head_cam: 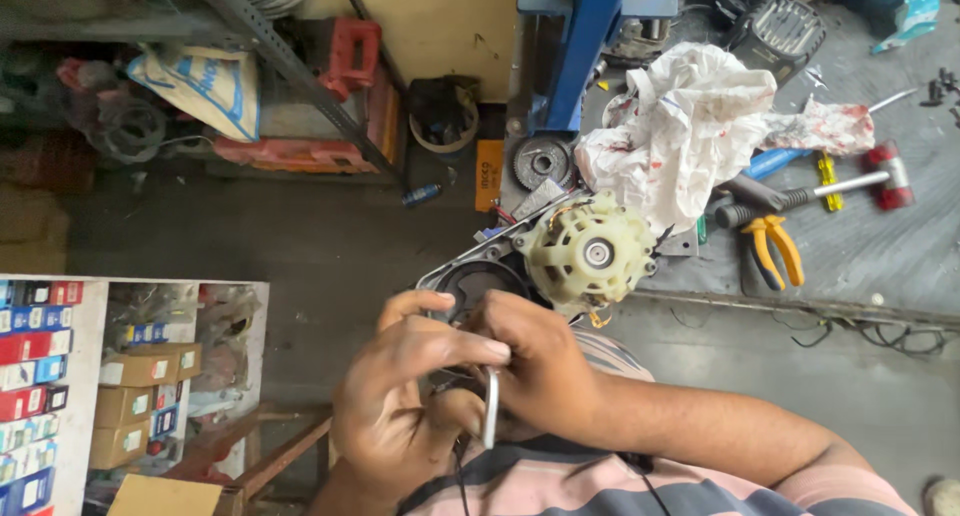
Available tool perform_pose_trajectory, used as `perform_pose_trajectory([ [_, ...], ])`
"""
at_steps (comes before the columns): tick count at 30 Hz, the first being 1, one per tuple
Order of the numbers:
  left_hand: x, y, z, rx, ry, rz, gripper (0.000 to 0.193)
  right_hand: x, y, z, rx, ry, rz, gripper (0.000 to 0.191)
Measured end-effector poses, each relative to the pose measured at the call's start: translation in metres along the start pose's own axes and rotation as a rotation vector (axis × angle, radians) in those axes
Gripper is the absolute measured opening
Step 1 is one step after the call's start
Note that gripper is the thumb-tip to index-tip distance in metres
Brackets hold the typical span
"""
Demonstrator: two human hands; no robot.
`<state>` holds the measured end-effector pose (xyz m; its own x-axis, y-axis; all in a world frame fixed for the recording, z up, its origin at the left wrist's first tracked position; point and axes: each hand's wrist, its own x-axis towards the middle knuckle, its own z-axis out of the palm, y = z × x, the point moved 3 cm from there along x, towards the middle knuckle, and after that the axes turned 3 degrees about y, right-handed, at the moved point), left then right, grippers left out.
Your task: The person works on a small engine assembly clamped at a workshop bench. They pick up and sort small bolts and parts, handle a socket, wipe their hands and parts with a white cloth, then use a screwdriver and a hammer on the engine casing and plastic fan cover.
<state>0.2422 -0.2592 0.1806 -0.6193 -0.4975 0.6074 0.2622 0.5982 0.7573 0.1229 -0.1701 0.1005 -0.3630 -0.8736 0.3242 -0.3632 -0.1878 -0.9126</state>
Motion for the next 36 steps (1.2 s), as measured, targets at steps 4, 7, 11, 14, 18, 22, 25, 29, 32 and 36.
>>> perform_pose_trajectory([
  [4,0.001,0.008,0.013,0.162,-0.012,0.23,0.017,-0.004,0.008,-0.004,-0.014,-0.005,-0.069,0.023],
  [7,-0.004,0.01,0.016,0.322,-0.056,0.067,0.029,-0.01,0.012,-0.009,0.022,-0.062,-0.135,0.021],
  [11,-0.018,0.015,0.009,0.258,-0.025,-0.06,0.042,-0.016,0.002,-0.022,0.032,-0.114,-0.133,0.021],
  [14,-0.029,0.016,0.0,0.353,0.159,0.01,0.041,-0.028,-0.009,-0.059,-0.057,-0.184,-0.366,0.039],
  [18,-0.043,0.008,-0.007,0.235,0.287,0.029,0.034,-0.052,0.026,-0.116,-0.054,0.318,-0.744,0.029],
  [22,-0.054,0.003,-0.006,0.289,0.276,0.032,0.033,-0.055,0.108,-0.149,-0.221,0.622,-0.446,0.039],
  [25,-0.058,-0.004,-0.007,0.323,0.246,0.075,0.033,-0.057,0.157,-0.156,-0.132,0.628,-0.245,0.038],
  [29,-0.054,-0.012,-0.007,0.358,0.204,0.1,0.03,-0.061,0.204,-0.149,0.074,0.635,-0.025,0.033],
  [32,-0.045,-0.014,-0.005,0.34,0.247,0.062,0.026,-0.06,0.225,-0.14,0.091,0.616,0.073,0.029],
  [36,-0.03,-0.012,-0.003,0.28,0.171,0.051,0.024,-0.047,0.226,-0.137,-0.069,0.375,0.159,0.035],
])
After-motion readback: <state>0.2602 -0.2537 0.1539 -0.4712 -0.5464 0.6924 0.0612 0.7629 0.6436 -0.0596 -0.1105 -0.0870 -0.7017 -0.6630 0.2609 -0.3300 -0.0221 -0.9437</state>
